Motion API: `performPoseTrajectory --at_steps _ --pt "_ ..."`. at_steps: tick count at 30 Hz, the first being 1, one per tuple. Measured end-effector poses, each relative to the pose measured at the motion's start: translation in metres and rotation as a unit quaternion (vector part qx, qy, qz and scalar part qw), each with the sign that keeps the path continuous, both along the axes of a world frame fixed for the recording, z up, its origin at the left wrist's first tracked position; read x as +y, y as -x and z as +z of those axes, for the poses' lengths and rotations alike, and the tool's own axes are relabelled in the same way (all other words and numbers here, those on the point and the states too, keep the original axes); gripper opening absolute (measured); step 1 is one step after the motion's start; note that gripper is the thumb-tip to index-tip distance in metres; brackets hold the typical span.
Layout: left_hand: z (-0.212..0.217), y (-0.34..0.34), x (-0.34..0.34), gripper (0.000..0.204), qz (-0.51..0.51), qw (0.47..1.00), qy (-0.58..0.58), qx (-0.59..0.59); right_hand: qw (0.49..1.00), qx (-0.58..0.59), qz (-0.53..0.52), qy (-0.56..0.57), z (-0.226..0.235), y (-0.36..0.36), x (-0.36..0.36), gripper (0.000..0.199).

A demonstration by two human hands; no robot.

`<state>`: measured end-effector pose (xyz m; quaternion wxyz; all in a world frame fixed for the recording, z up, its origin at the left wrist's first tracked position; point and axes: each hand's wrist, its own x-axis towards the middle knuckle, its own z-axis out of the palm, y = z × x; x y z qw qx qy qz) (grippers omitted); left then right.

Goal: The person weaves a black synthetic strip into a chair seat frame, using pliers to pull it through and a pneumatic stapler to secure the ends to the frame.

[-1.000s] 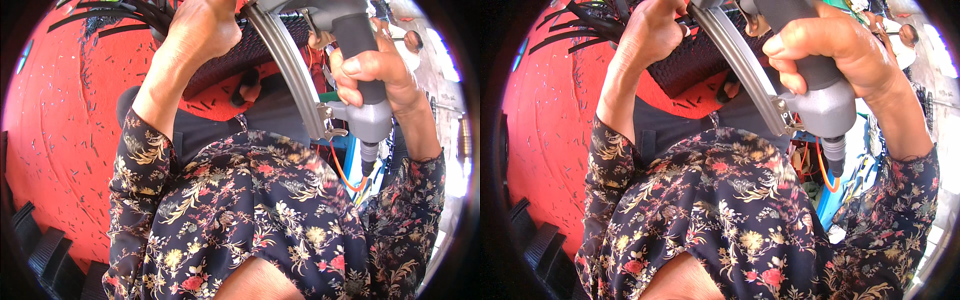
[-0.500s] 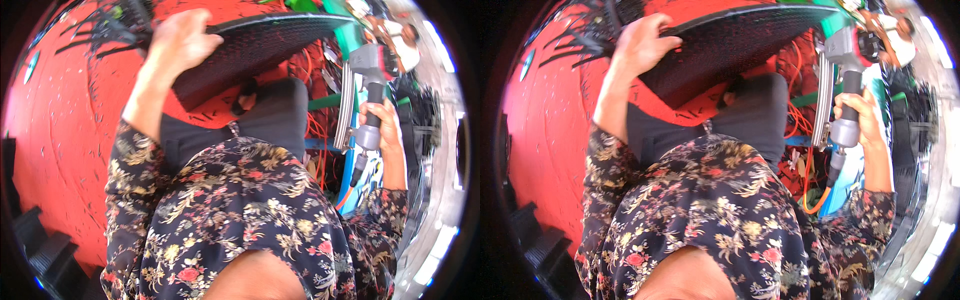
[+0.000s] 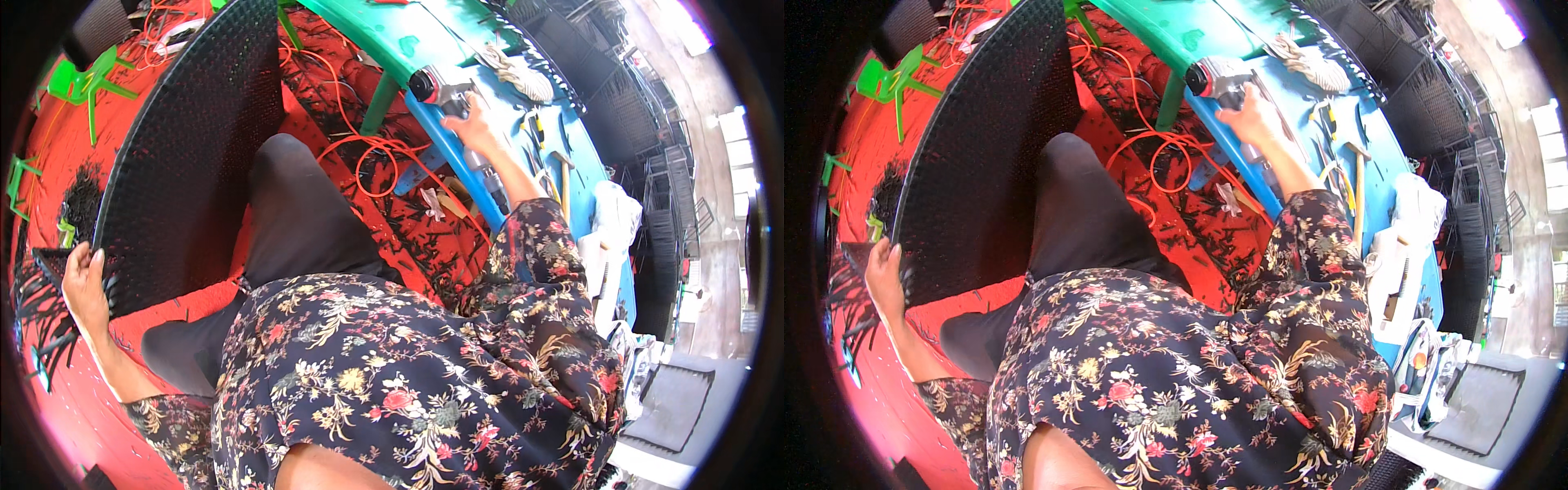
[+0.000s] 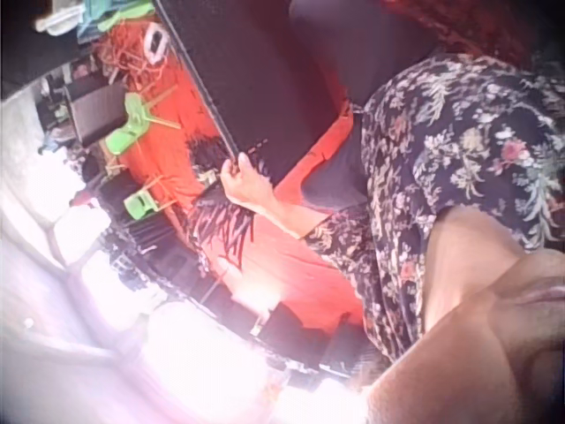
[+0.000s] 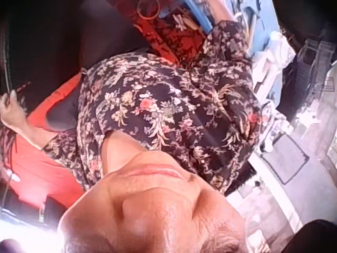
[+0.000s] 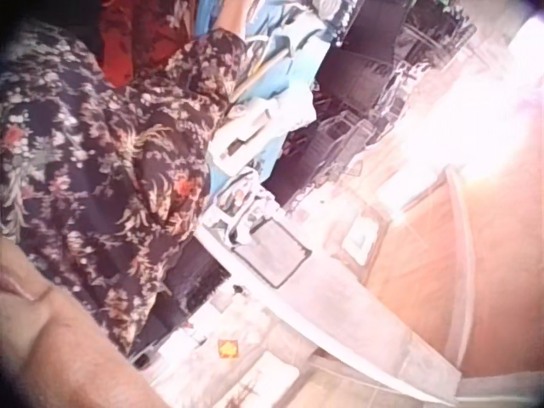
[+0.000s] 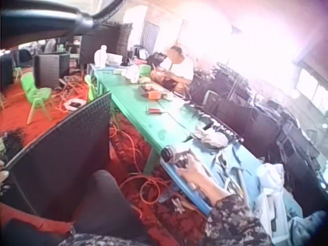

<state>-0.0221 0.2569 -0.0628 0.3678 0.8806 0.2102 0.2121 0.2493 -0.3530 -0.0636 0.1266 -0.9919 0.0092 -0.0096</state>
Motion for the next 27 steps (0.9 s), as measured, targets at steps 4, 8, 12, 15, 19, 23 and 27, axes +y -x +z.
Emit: performPoseTrajectory --at_steps 4,8,12,15,19,23,27 --pt "-0.004 0.022 0.015 0.035 0.008 1.000 0.006 -0.003 0.987 -0.138 -0.046 0.063 0.001 -0.004 -0.107 0.062" --pt "-0.010 0.025 0.023 0.034 0.003 1.000 0.027 -0.013 0.982 0.041 -0.160 0.086 0.026 0.059 -0.186 0.093" --pt "-0.001 0.025 0.021 0.035 0.011 1.000 0.007 -0.014 0.949 0.192 -0.230 0.100 -0.006 0.068 -0.177 0.106" --pt "0.011 0.033 -0.002 0.038 0.055 0.994 -0.084 0.036 0.981 0.025 -0.119 0.151 -0.028 0.067 -0.207 0.098" --pt "0.004 0.016 -0.045 0.040 0.038 0.997 -0.012 -0.059 0.991 -0.074 -0.113 0.009 -0.010 0.051 -0.268 0.072" --pt "0.009 0.010 -0.057 0.028 0.045 0.974 -0.042 -0.216 0.954 -0.164 -0.025 -0.251 0.043 -0.022 -0.181 0.048" --pt "0.027 0.004 -0.069 0.021 0.044 0.965 -0.022 -0.258 0.908 -0.148 0.337 -0.200 0.084 0.005 0.092 0.067"
